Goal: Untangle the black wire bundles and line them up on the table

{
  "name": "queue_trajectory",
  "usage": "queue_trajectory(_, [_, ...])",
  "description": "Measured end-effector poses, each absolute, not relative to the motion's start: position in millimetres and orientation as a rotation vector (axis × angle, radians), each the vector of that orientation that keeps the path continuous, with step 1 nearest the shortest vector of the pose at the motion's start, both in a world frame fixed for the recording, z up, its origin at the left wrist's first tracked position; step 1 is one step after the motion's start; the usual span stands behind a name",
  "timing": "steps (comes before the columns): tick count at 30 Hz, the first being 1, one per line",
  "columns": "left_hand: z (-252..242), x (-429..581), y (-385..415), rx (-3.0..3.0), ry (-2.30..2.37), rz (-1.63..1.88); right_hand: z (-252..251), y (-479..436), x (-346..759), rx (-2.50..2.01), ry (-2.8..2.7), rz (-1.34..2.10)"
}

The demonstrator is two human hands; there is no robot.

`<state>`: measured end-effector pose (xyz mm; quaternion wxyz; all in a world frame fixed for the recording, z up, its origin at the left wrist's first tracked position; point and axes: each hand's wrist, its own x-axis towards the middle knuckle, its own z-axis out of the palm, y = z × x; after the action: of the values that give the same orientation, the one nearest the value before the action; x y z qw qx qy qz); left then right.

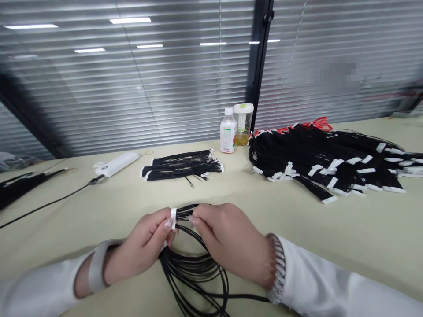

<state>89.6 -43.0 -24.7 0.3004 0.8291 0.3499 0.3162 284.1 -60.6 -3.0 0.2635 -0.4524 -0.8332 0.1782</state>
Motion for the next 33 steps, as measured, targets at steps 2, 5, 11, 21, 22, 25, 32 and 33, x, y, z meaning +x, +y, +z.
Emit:
queue_trajectory(2, [-25, 89, -43, 2.197, 0.925, 0.830, -4, -60, 284, -1.238, -2.258, 0.451])
queue_trajectory(5, [-26, 89, -42, 2.188, 0.925, 0.806, -7, -60, 284, -1.239, -2.269, 0.413])
queue_trajectory(11, [-24, 90, -43, 2.177, 0.923, 0.785, -10, -59, 283, -1.231, -2.256, 0.375])
queue_trajectory(21, [-23, 92, -42, 2.145, 0.929, 0.786, -13, -60, 283, -1.142, -2.271, 0.338])
queue_trajectory(22, [-23, 92, -42, 2.143, 0.926, 0.781, -14, -61, 282, -1.140, -2.272, 0.326])
queue_trajectory(25, [-23, 92, -43, 2.130, 0.924, 0.769, -13, -61, 281, -1.124, -2.277, 0.321])
queue_trajectory(32, [-25, 95, -37, 1.978, 1.106, 0.956, -1, -48, 297, -1.287, -2.229, 0.299])
queue_trajectory(33, [-26, 95, -35, 1.943, 1.150, 0.991, 1, -47, 299, -1.316, -2.210, 0.259])
